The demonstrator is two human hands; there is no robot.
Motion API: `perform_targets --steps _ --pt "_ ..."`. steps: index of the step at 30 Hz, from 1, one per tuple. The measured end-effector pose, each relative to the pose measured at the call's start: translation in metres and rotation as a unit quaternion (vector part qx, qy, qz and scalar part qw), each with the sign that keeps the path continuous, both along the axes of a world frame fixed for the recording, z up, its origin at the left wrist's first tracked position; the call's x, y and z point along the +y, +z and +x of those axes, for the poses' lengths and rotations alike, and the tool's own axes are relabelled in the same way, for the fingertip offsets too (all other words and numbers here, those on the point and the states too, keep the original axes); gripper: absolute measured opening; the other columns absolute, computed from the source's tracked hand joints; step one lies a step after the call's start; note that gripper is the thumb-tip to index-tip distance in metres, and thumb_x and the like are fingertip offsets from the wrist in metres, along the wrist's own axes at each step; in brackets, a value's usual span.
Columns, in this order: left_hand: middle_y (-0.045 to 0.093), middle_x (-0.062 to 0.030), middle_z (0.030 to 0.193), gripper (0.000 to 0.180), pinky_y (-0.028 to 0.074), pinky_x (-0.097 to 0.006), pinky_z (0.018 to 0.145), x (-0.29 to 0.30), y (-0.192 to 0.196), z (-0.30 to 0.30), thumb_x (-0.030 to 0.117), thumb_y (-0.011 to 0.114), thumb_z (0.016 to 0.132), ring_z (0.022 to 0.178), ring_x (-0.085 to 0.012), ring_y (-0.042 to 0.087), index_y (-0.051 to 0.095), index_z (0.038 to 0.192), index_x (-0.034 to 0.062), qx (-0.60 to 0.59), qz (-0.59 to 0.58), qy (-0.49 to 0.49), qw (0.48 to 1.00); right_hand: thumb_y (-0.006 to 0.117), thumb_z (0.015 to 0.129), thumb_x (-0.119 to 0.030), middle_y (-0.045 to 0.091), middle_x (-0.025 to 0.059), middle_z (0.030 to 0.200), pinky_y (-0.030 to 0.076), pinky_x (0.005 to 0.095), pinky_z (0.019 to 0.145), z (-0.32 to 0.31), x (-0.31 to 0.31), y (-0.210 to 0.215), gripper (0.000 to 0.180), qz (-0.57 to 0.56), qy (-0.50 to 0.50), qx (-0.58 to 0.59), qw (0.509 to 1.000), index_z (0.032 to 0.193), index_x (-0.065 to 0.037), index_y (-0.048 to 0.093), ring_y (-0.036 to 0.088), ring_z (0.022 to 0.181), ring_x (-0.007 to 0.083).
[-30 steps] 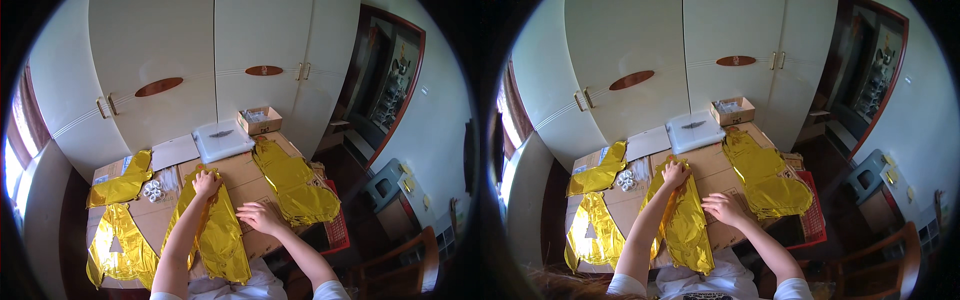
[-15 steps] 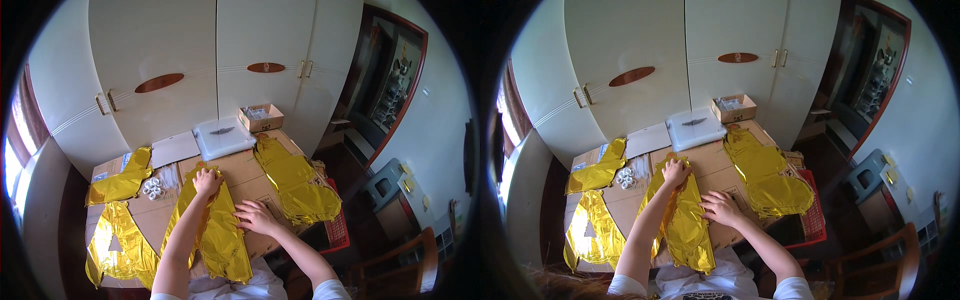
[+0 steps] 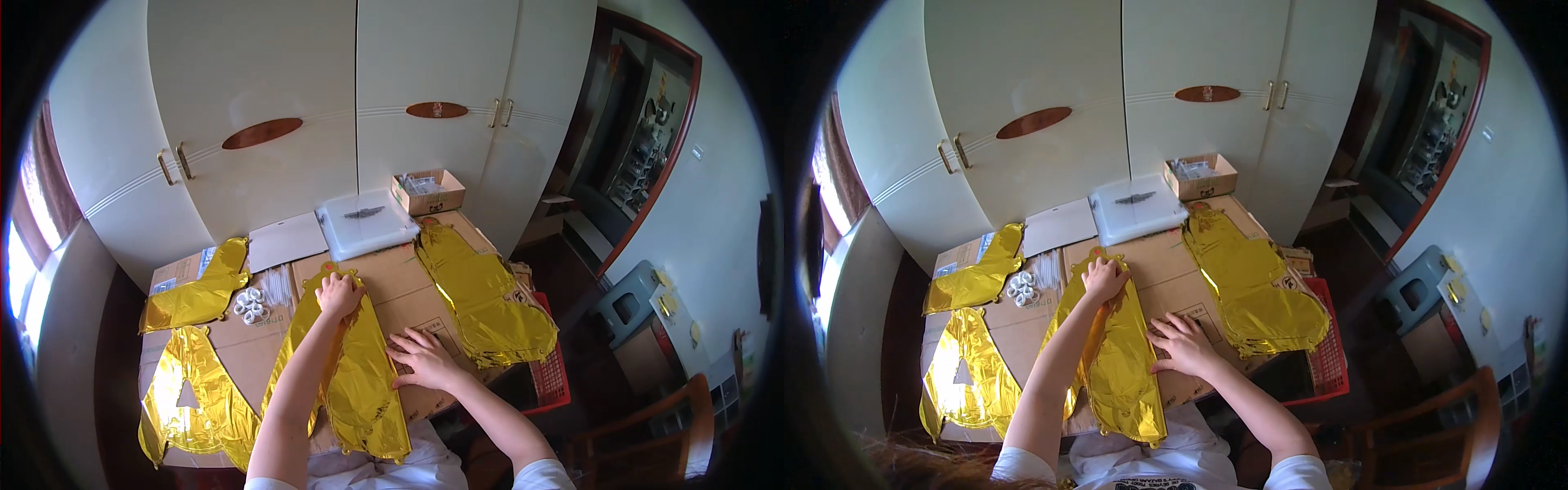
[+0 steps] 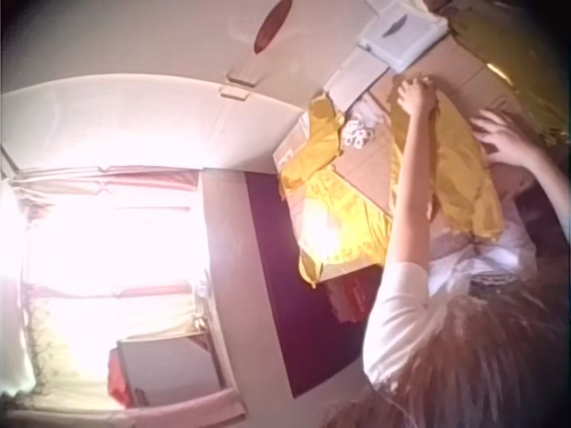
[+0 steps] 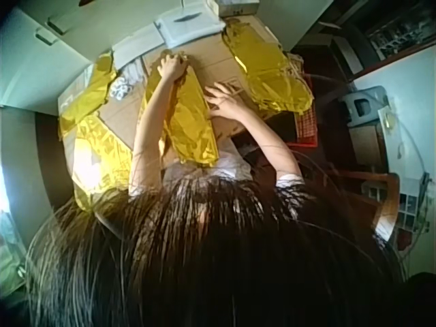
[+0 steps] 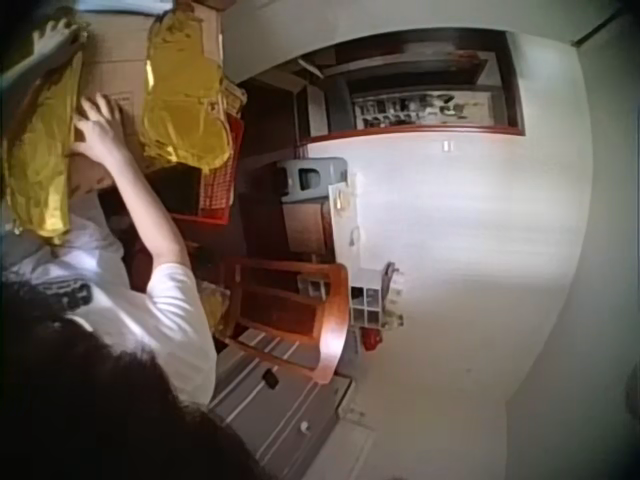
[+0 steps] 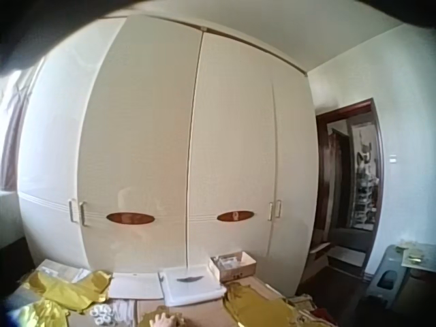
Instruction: Folding gold-colored number-shaped foil balloons and placing them on cardboard pieces.
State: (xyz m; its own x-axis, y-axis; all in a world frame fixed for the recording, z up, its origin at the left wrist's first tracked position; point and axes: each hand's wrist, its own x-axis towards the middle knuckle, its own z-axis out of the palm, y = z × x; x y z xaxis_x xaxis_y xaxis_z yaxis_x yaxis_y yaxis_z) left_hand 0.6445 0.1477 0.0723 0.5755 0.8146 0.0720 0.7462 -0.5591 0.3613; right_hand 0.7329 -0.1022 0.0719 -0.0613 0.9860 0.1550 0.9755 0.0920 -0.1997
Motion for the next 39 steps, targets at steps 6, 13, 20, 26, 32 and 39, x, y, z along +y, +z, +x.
perform_targets --steps 6,13,20,26,32,39 --pt "0.053 -0.013 0.117 0.065 0.034 -0.048 0.096 -0.006 0.019 -0.002 0.064 0.071 0.066 0.118 -0.03 0.044 0.064 0.103 0.0107 0.025 -0.046 -0.024 0.998 0.06 0.075 -0.066 0.037 0.0098 0.149 0.024 0.0537 0.112 0.0 -0.001 -0.006 0.075 0.018 -0.015 0.024 0.999 0.133 -0.019 0.055 0.028 0.139 0.0324" --pt "0.053 -0.0114 0.117 0.07 0.034 -0.047 0.096 -0.002 0.008 -0.003 0.068 0.075 0.059 0.117 -0.0294 0.045 0.062 0.102 0.0131 0.025 -0.016 -0.021 0.999 0.058 0.075 -0.067 0.035 0.009 0.15 0.023 0.0576 0.111 -0.002 0.0 0.0 0.068 -0.025 0.006 -0.014 1.0 0.132 -0.028 0.056 0.029 0.139 0.0318" --pt "0.055 -0.0111 0.112 0.067 0.036 -0.048 0.094 0.004 0.007 0.003 0.068 0.074 0.06 0.115 -0.0287 0.047 0.064 0.097 0.0123 0.014 -0.003 -0.015 1.0 0.055 0.079 -0.064 0.035 0.0023 0.151 0.021 0.0589 0.111 -0.007 -0.003 0.01 0.062 -0.057 0.003 -0.022 0.998 0.129 -0.027 0.059 0.024 0.141 0.0312" --pt "0.055 -0.0102 0.116 0.071 0.037 -0.044 0.095 0.008 0.014 0.009 0.067 0.073 0.062 0.118 -0.0268 0.045 0.067 0.107 0.0123 0.038 0.022 -0.009 0.999 0.052 0.083 -0.06 0.044 -0.0059 0.145 0.021 0.0595 0.111 -0.005 -0.005 0.005 0.059 -0.055 0.029 -0.019 0.998 0.13 -0.023 0.058 0.024 0.143 0.0247" --pt "0.054 -0.0088 0.115 0.072 0.036 -0.041 0.094 0.011 0.02 0.015 0.068 0.072 0.061 0.115 -0.0261 0.044 0.068 0.106 0.0126 0.074 0.107 0.011 0.992 0.052 0.085 -0.059 0.048 -0.0073 0.142 0.021 0.0593 0.111 -0.005 -0.006 -0.002 0.058 -0.04 0.033 -0.023 0.998 0.131 -0.024 0.056 0.029 0.141 0.0232" --pt "0.051 -0.0073 0.12 0.074 0.036 -0.04 0.094 0.024 0.016 0.019 0.07 0.072 0.06 0.116 -0.0243 0.042 0.067 0.109 0.0138 0.082 0.093 0.049 0.991 0.05 0.085 -0.06 0.048 -0.0069 0.142 0.021 0.0592 0.111 -0.004 -0.007 -0.003 0.058 -0.03 0.035 -0.021 0.999 0.132 -0.025 0.055 0.031 0.14 0.0242"
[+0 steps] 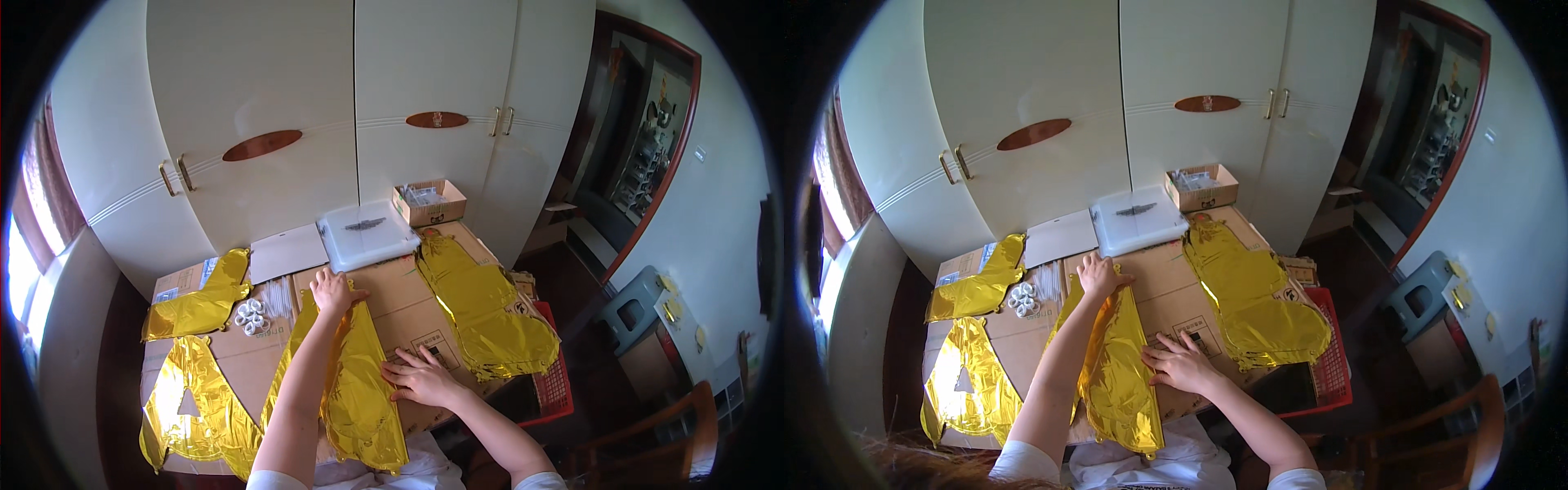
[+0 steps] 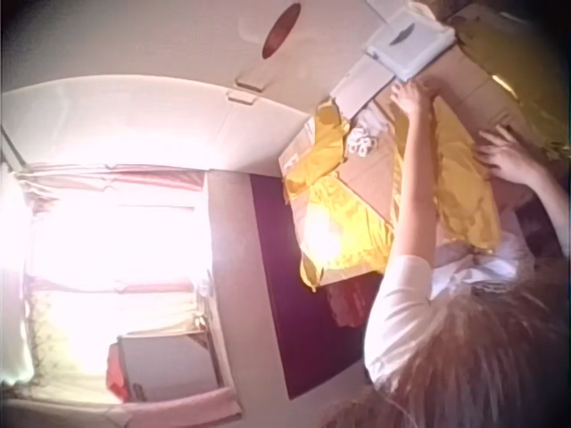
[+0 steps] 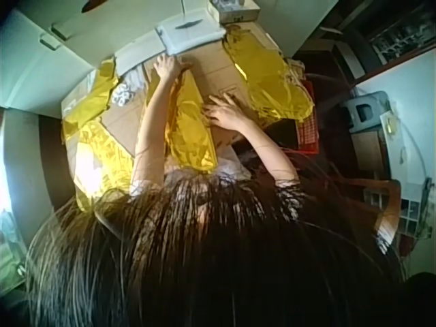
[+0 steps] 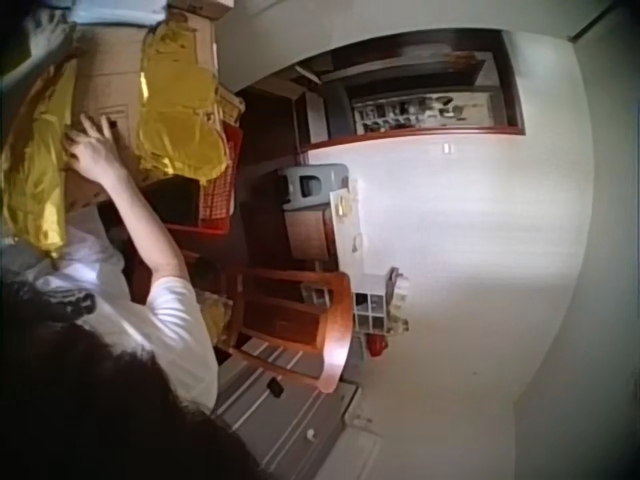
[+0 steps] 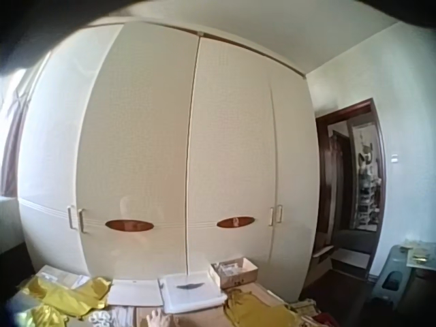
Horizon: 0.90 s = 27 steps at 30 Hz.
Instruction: Folding gold-colored number-shaped foil balloons and placing them on cardboard pieces.
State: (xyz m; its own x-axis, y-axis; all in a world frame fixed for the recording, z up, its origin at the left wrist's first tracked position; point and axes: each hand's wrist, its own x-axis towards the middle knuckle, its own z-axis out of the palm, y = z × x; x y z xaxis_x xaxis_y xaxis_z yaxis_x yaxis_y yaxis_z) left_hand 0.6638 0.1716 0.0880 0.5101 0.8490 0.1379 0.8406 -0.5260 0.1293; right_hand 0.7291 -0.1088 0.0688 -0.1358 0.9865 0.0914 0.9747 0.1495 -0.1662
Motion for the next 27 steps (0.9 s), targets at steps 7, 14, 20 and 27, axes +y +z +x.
perform_targets --steps 7,14,20,27 --pt "0.053 -0.0092 0.121 0.038 0.038 -0.044 0.093 -0.013 0.006 -0.009 0.042 0.063 0.083 0.114 -0.0254 0.048 0.063 0.107 0.0121 -0.098 0.028 -0.075 0.992 0.05 0.087 -0.059 0.047 -0.0059 0.142 0.019 0.0603 0.111 0.0 0.001 -0.001 0.057 0.007 0.003 0.009 1.0 0.131 -0.025 0.056 0.03 0.14 0.0244" --pt "0.033 -0.0179 0.15 0.074 0.02 -0.046 0.115 -0.122 -0.007 -0.079 0.056 0.036 0.095 0.142 -0.0299 0.025 0.036 0.142 -0.0009 0.038 -0.017 -0.371 0.928 0.053 0.087 -0.057 0.051 -0.0046 0.139 0.019 0.0601 0.111 0.003 0.001 -0.007 0.052 0.012 0.003 0.03 0.999 0.126 -0.023 0.061 0.033 0.139 0.0239" --pt "0.025 -0.0207 0.153 0.089 0.017 -0.048 0.115 -0.127 -0.014 -0.083 0.067 0.03 0.092 0.143 -0.0315 0.021 0.029 0.144 -0.0054 0.035 -0.001 -0.349 0.937 0.055 0.086 -0.056 0.054 -0.0017 0.135 0.021 0.0606 0.11 -0.001 0.0 0.002 0.05 -0.004 0.002 0.013 1.0 0.124 -0.023 0.062 0.035 0.137 0.024" --pt "0.028 -0.0187 0.152 0.093 0.014 -0.055 0.114 -0.103 -0.014 -0.061 0.07 0.028 0.09 0.143 -0.0297 0.023 0.028 0.145 -0.0042 0.027 0.003 -0.286 0.958 0.052 0.087 -0.057 0.05 -0.0031 0.14 0.023 0.061 0.11 0.0 -0.001 -0.005 0.055 0.051 0.0 0.033 0.998 0.128 -0.022 0.059 0.036 0.137 0.0249"
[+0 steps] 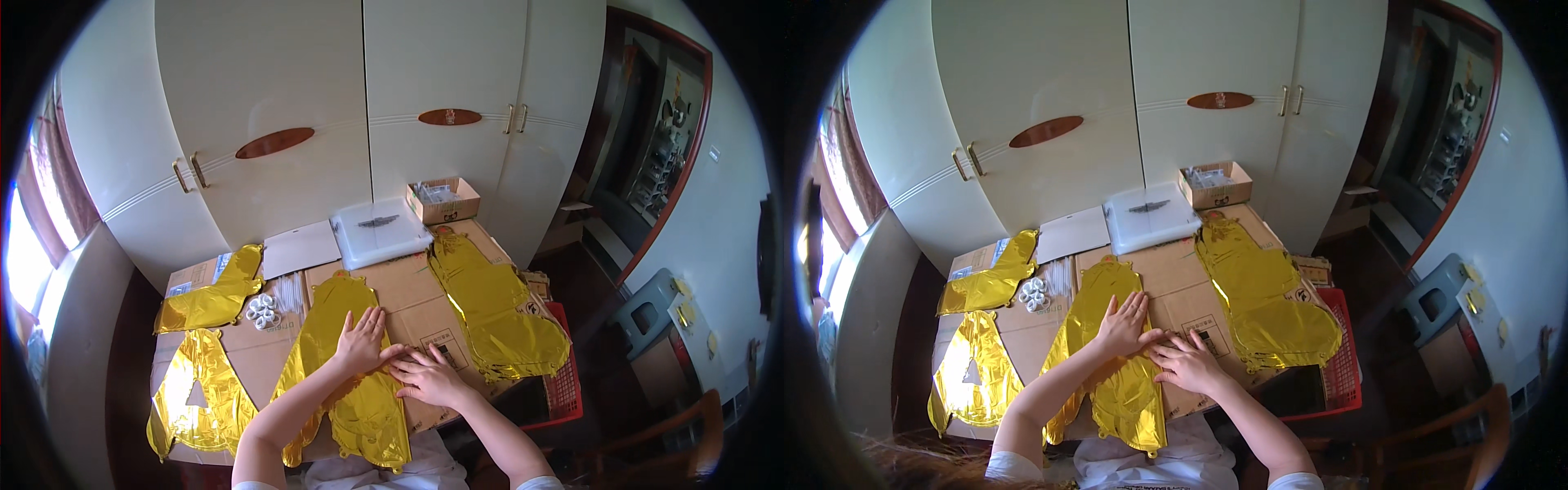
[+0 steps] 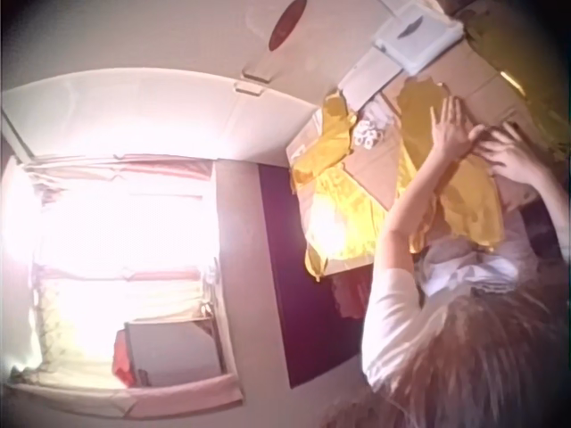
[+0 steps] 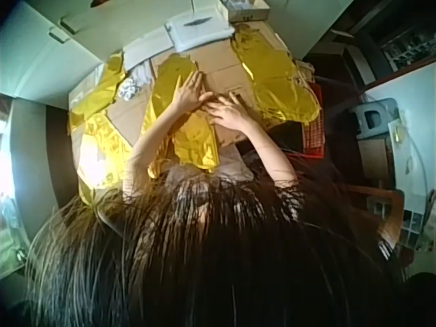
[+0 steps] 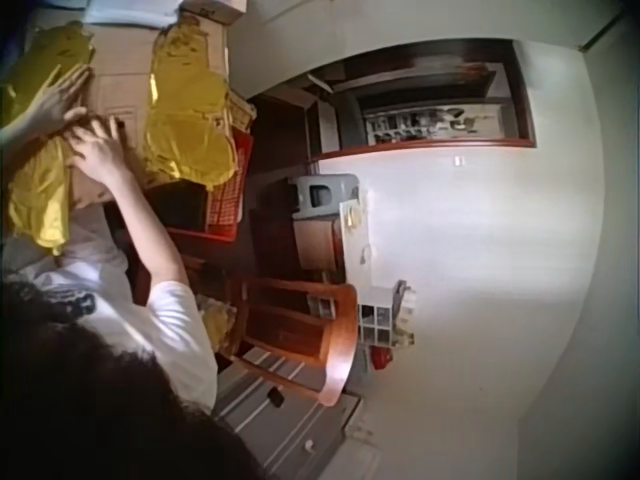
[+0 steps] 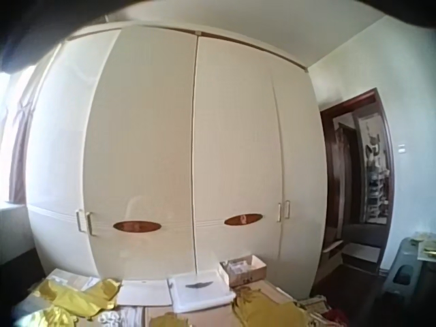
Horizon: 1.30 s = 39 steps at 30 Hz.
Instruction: Folding gold-colored number-shaped foil balloons and placing them on cardboard pieces.
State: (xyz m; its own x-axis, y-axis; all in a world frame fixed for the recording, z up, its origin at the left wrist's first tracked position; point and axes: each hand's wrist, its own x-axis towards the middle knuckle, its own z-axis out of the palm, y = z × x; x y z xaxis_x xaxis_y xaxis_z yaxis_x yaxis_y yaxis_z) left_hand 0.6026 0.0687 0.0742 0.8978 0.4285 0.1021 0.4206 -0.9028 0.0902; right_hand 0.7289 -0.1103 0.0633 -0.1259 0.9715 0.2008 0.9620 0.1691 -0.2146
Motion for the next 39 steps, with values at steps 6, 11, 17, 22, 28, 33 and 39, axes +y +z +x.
perform_targets --steps 6,11,17,22,28,33,39 --pt "0.032 -0.0128 0.152 0.083 0.013 -0.055 0.115 0.03 0.003 0.016 0.063 0.028 0.093 0.143 -0.0248 0.024 0.03 0.145 -0.001 0.015 -0.015 0.044 0.999 0.051 0.088 -0.055 0.049 -0.0042 0.141 0.021 0.0597 0.111 0.0 0.0 0.003 0.053 -0.005 0.007 -0.009 1.0 0.129 -0.021 0.058 0.037 0.136 0.025" --pt "0.029 -0.008 0.154 0.082 0.011 -0.054 0.115 0.053 -0.001 0.018 0.064 0.032 0.091 0.144 -0.0233 0.022 0.028 0.147 0.0045 0.025 -0.046 0.038 0.998 0.049 0.092 -0.049 0.047 -0.0042 0.142 0.021 0.0583 0.111 -0.003 -0.005 0.001 0.049 0.012 0.001 -0.007 1.0 0.131 -0.02 0.056 0.037 0.137 0.0247" --pt "0.025 -0.0098 0.155 0.106 0.008 -0.054 0.116 0.046 0.008 0.02 0.08 0.039 0.078 0.145 -0.0247 0.017 0.024 0.148 0.0021 0.067 0.004 0.027 0.997 0.049 0.094 -0.046 0.047 -0.0041 0.143 0.021 0.0583 0.112 -0.004 -0.017 0.002 0.047 -0.007 0.01 -0.009 1.0 0.133 -0.02 0.055 0.035 0.138 0.0239" --pt "0.023 -0.012 0.155 0.121 0.005 -0.054 0.116 0.049 0.01 0.02 0.087 0.044 0.068 0.146 -0.0252 0.013 0.02 0.149 -0.0006 0.092 0.0 0.022 0.996 0.049 0.094 -0.045 0.049 -0.0033 0.141 0.02 0.0589 0.111 -0.005 -0.021 0.009 0.046 -0.018 0.021 -0.009 1.0 0.131 -0.019 0.057 0.035 0.138 0.0232" --pt "0.015 -0.0143 0.157 0.137 0.002 -0.054 0.116 0.048 0.019 0.023 0.09 0.053 0.057 0.147 -0.0303 0.007 0.012 0.149 -0.0025 0.154 -0.014 0.022 0.988 0.05 0.094 -0.043 0.053 -0.0024 0.137 0.023 0.055 0.112 -0.005 -0.025 0.015 0.043 -0.009 0.033 -0.019 0.999 0.128 -0.018 0.059 0.038 0.136 0.0227" --pt "0.012 -0.0178 0.157 0.145 0.001 -0.055 0.116 0.046 0.029 0.027 0.089 0.059 0.051 0.146 -0.0349 0.005 0.009 0.149 -0.0041 0.201 -0.009 0.017 0.979 0.051 0.093 -0.043 0.055 -0.002 0.134 0.025 0.0533 0.111 -0.008 -0.029 0.02 0.043 -0.006 0.034 -0.03 0.999 0.127 -0.017 0.06 0.04 0.134 0.0222" --pt "0.012 -0.0166 0.158 0.145 0.0 -0.056 0.116 0.044 0.031 0.026 0.089 0.059 0.05 0.146 -0.0339 0.004 0.009 0.149 -0.0038 0.203 -0.009 0.022 0.979 0.051 0.094 -0.041 0.055 -0.002 0.134 0.025 0.0532 0.111 -0.01 -0.036 0.021 0.042 -0.011 0.038 -0.03 0.999 0.127 -0.016 0.06 0.04 0.134 0.0211"
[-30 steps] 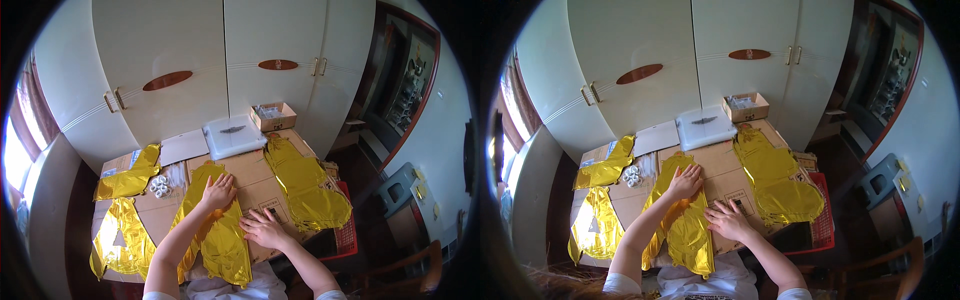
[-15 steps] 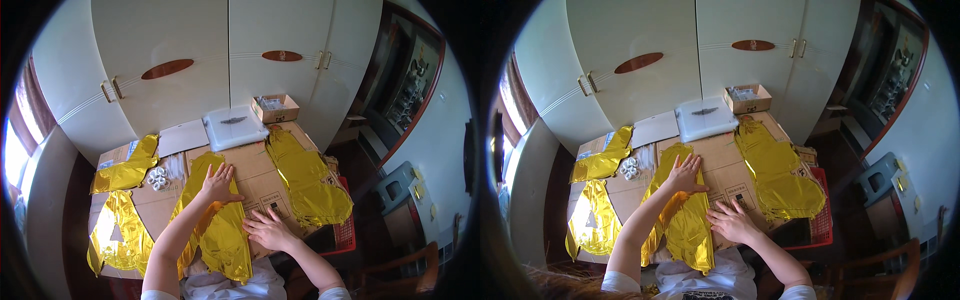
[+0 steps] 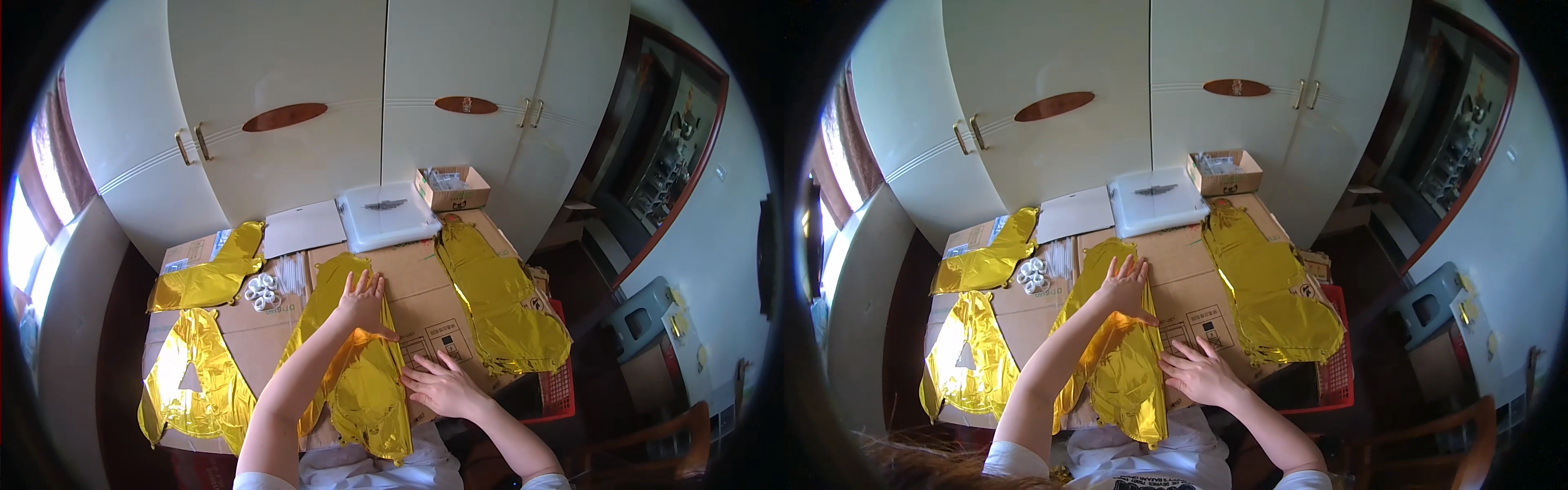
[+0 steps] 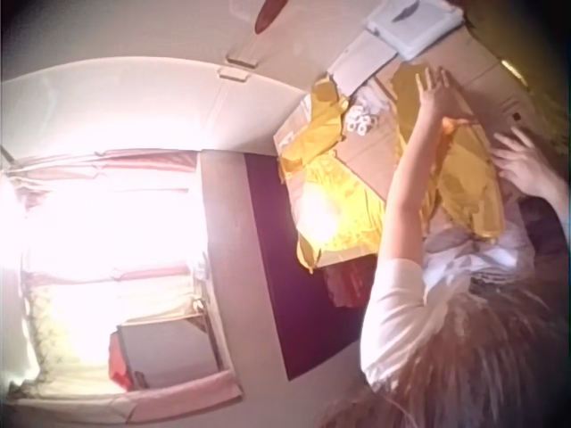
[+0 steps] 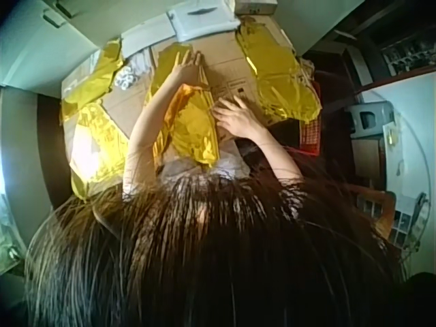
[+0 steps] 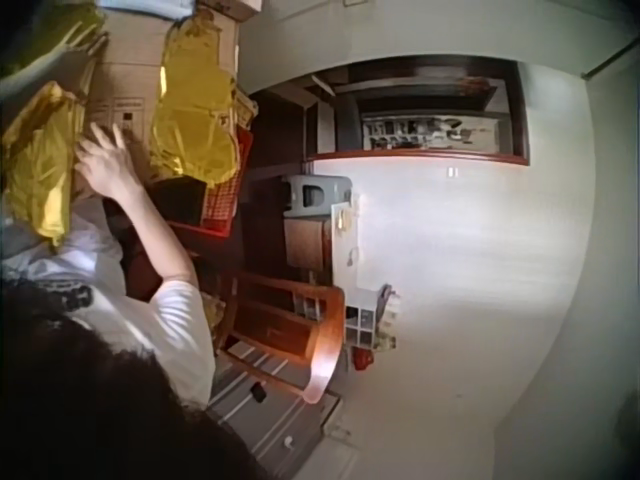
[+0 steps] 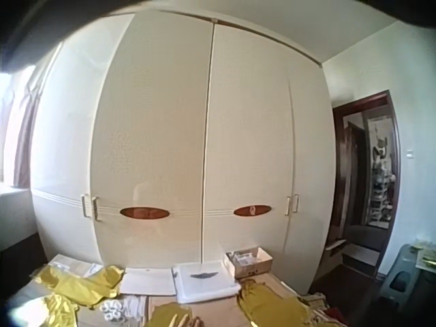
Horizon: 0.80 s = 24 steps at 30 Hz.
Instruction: Folding gold-colored number-shaped foil balloons and placing them on cardboard pieces.
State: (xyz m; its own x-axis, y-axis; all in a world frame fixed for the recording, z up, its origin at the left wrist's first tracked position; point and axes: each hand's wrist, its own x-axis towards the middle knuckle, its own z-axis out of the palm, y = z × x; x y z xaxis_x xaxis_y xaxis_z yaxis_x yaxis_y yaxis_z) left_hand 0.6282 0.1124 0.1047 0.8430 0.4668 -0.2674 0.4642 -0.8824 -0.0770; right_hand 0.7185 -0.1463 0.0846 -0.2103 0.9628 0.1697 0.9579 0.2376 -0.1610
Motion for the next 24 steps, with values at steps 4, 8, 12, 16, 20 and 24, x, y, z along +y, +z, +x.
perform_targets --steps 4,8,12,16,20,24 --pt "0.014 -0.0175 0.157 0.143 0.003 -0.057 0.115 0.004 -0.011 -0.006 0.091 0.056 0.052 0.146 -0.0338 0.005 0.012 0.149 -0.0037 -0.073 -0.005 -0.014 0.997 0.05 0.095 -0.04 0.054 -0.0023 0.136 0.025 0.0521 0.111 0.001 -0.001 -0.005 0.04 0.001 -0.007 0.028 1.0 0.126 -0.017 0.061 0.04 0.134 0.0207" --pt "0.015 -0.019 0.156 0.118 0.006 -0.056 0.115 0.019 -0.031 -0.022 0.085 0.039 0.075 0.146 -0.0317 0.006 0.014 0.149 -0.0039 -0.242 -0.049 -0.007 0.969 0.05 0.096 -0.039 0.055 -0.0019 0.135 0.026 0.0508 0.111 0.005 0.002 -0.015 0.038 0.029 0.003 0.088 0.996 0.124 -0.018 0.062 0.043 0.133 0.0204" --pt "0.02 -0.0154 0.156 0.091 0.012 -0.053 0.116 0.015 0.006 -0.057 0.066 0.043 0.089 0.146 -0.0315 0.011 0.019 0.149 0.0016 -0.251 -0.033 0.003 0.967 0.053 0.095 -0.036 0.059 -0.0005 0.13 0.029 0.0504 0.11 0.01 0.0 -0.02 0.033 0.032 -0.007 0.147 0.989 0.12 -0.018 0.064 0.047 0.129 0.0204" --pt "0.032 -0.0148 0.151 0.078 0.016 -0.053 0.116 0.009 -0.005 -0.125 0.057 0.05 0.089 0.142 -0.0329 0.023 0.032 0.144 0.0038 -0.175 -0.045 0.014 0.983 0.056 0.095 -0.032 0.062 0.0001 0.125 0.032 0.0488 0.108 0.014 0.001 -0.024 0.028 0.047 0.014 0.156 0.987 0.116 -0.016 0.065 0.052 0.125 0.0203" --pt "0.035 -0.0154 0.149 0.077 0.02 -0.054 0.114 -0.021 -0.011 -0.179 0.059 0.05 0.089 0.14 -0.0335 0.027 0.036 0.142 0.0052 -0.179 -0.029 -0.001 0.983 0.057 0.094 -0.029 0.063 -0.0002 0.124 0.034 0.0463 0.108 0.018 0.006 -0.026 0.025 0.044 0.027 0.192 0.98 0.114 -0.016 0.065 0.052 0.124 0.0194" --pt "0.037 -0.0155 0.148 0.078 0.023 -0.055 0.111 -0.04 -0.023 -0.2 0.061 0.049 0.088 0.139 -0.0337 0.029 0.038 0.142 0.0055 -0.201 0.016 0.0 0.979 0.058 0.093 -0.027 0.064 0.0004 0.122 0.034 0.0454 0.107 0.019 0.011 -0.024 0.023 0.042 0.037 0.198 0.979 0.112 -0.016 0.066 0.053 0.123 0.02"
